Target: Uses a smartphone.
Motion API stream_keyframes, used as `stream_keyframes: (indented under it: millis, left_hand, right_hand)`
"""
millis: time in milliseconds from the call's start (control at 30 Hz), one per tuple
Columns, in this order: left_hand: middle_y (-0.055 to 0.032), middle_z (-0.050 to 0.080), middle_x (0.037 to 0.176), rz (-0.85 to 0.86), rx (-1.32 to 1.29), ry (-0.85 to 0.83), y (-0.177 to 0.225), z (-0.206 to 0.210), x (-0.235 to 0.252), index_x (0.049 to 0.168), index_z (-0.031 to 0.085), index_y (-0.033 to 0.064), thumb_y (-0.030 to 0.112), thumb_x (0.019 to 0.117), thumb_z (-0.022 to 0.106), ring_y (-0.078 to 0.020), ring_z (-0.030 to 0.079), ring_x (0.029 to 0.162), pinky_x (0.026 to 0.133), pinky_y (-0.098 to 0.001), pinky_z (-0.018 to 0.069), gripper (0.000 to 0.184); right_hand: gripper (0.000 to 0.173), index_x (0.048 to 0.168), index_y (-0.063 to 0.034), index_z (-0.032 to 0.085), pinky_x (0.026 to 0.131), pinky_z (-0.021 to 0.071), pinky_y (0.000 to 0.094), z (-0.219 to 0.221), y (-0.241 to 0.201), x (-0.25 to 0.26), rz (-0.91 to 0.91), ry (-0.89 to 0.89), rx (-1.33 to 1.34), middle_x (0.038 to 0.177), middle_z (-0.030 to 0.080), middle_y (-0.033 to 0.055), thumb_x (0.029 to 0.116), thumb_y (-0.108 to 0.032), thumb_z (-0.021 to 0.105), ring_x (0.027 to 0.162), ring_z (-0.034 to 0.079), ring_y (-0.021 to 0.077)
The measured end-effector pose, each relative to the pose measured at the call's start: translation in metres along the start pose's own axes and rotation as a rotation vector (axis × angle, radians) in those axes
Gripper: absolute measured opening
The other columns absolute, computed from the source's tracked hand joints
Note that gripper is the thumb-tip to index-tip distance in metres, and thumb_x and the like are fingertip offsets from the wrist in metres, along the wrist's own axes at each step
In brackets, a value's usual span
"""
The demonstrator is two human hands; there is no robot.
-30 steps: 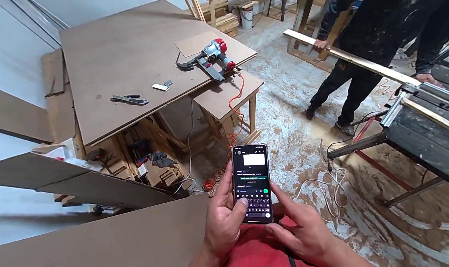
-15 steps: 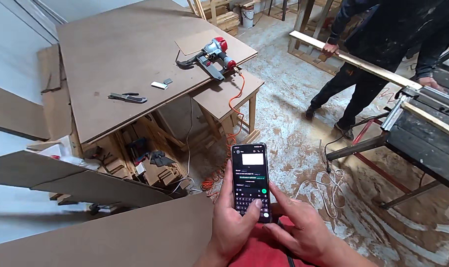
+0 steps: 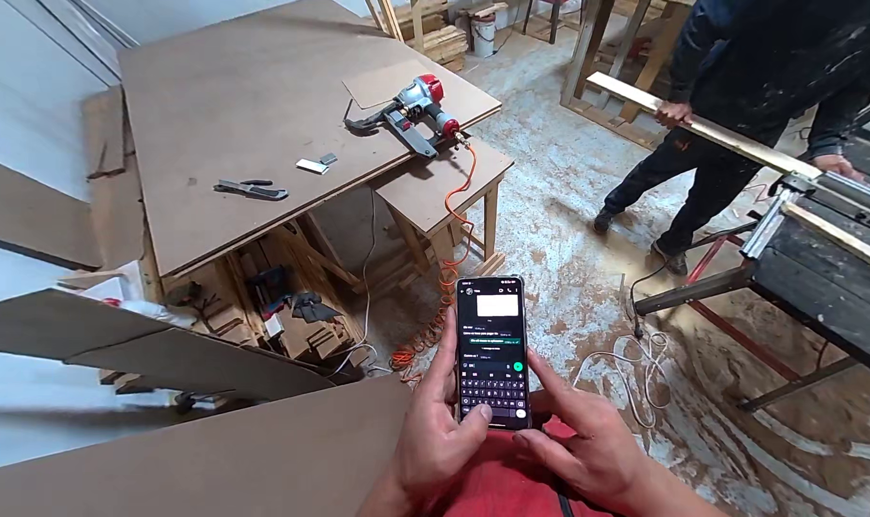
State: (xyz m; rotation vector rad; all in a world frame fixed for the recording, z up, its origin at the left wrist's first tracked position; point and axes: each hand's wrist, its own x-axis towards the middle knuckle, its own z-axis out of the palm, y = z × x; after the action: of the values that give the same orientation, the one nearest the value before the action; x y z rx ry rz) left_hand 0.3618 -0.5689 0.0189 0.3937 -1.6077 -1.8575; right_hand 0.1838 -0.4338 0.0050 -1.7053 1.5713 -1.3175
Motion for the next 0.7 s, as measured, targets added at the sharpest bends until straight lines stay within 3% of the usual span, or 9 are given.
stream_keyframes:
  millis: [167,433,567,700]
  left_hand:
    - [-0.0254,0.050,0.149,0.058,-0.127,-0.036,0.0027,-0.0028,0.0001,0.166,0.007,0.0094,-0.007,0.0865,0.052,-0.0361,0.064,0.124,0.101,-0.0501,0.0578,0.093]
    - [-0.0267,0.047,0.151,0.113,-0.172,0.029,-0.0034,-0.0030,-0.0029,0.165,0.016,0.0064,-0.005,0.0890,0.053,-0.0368,0.062,0.126,0.104,-0.0511,0.0556,0.086]
    - [-0.0258,0.051,0.149,0.097,-0.149,0.077,-0.0026,0.0002,-0.0036,0.165,0.019,0.0075,-0.012,0.0886,0.048,-0.0364,0.064,0.123,0.102,-0.0500,0.0573,0.084]
    - [-0.0260,0.049,0.151,0.107,-0.122,0.046,-0.0035,-0.0027,-0.0044,0.165,0.019,0.0066,-0.010,0.0883,0.043,-0.0364,0.061,0.127,0.105,-0.0512,0.0544,0.082]
  right_hand:
    - [0.076,0.161,-0.0082,0.033,0.084,0.0649,0.0338,0.0005,0.0012,0.0004,0.003,-0.011,0.012,0.106,0.078,0.0007,0.0983,-0.028,0.070,0.090,0.075,0.0094]
    - [0.074,0.161,-0.0094,0.033,0.086,0.0643,0.0346,0.0009,0.0000,0.0016,-0.009,-0.035,0.003,0.105,0.078,0.0002,0.0994,-0.030,0.069,0.091,0.075,0.0094]
    - [0.074,0.161,-0.0090,0.033,0.086,0.0638,0.0334,0.0004,-0.0001,0.0007,-0.012,-0.033,-0.010,0.103,0.078,-0.0002,0.0992,-0.031,0.069,0.090,0.074,0.0083]
    - [0.073,0.160,-0.0091,0.034,0.087,0.0641,0.0340,-0.0004,-0.0013,-0.0003,-0.010,-0.032,0.003,0.105,0.078,0.0005,0.0988,-0.028,0.070,0.092,0.075,0.0092]
